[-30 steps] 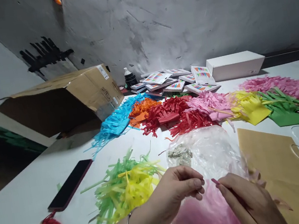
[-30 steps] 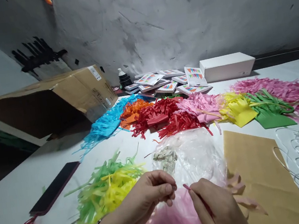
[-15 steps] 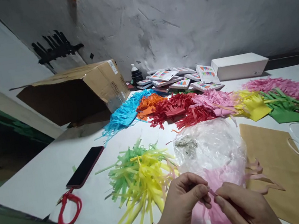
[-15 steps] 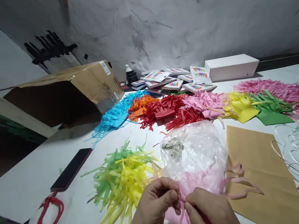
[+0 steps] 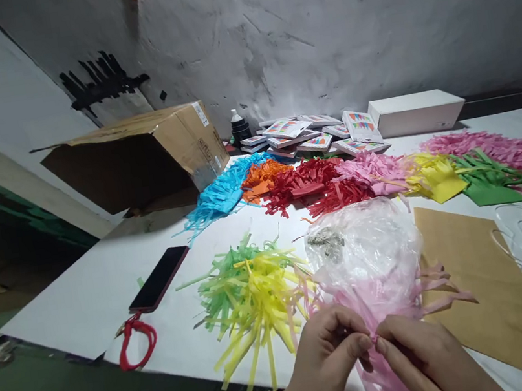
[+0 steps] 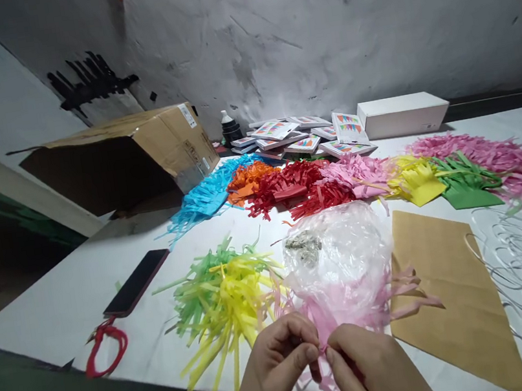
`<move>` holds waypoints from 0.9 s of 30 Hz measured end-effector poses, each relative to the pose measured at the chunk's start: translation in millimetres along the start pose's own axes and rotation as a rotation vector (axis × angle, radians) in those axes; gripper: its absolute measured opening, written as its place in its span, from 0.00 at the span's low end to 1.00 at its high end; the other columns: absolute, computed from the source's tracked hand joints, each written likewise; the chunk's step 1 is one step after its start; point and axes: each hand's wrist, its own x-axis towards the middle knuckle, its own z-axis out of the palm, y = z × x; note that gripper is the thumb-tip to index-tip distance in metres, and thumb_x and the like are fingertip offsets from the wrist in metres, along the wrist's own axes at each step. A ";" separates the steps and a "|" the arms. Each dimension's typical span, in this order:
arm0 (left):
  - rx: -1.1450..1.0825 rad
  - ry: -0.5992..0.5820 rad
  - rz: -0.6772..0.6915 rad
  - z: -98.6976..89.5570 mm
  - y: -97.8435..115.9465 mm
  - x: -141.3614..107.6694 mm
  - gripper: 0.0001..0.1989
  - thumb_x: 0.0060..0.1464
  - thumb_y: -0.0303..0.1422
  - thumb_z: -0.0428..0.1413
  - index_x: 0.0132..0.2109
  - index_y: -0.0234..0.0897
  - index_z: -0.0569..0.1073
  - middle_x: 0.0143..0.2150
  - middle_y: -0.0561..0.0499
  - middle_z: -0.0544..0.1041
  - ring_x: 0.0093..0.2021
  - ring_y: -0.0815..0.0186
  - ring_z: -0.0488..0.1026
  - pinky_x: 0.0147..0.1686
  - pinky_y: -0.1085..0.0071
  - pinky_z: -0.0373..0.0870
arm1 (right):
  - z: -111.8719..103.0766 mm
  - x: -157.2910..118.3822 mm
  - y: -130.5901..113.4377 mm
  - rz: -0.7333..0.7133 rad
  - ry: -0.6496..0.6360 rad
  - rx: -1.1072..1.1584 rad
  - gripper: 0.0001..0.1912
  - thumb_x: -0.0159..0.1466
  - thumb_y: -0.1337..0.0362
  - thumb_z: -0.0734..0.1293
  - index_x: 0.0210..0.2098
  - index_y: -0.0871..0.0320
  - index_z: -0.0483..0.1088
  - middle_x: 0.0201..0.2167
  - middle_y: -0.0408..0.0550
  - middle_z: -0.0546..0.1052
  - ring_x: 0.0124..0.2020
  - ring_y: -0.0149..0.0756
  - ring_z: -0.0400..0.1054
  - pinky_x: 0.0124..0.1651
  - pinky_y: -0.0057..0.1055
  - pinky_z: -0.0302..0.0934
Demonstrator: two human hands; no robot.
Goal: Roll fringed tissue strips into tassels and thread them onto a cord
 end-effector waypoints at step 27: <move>0.210 -0.012 0.024 -5.0 -8.5 -17.3 0.06 0.51 0.32 0.68 0.33 0.33 0.80 0.31 0.50 0.75 0.27 0.69 0.75 0.30 0.73 0.74 | 22.8 -28.2 -1.0 -0.164 0.149 -0.088 0.12 0.75 0.65 0.56 0.34 0.53 0.65 0.24 0.39 0.72 0.24 0.26 0.69 0.26 0.20 0.61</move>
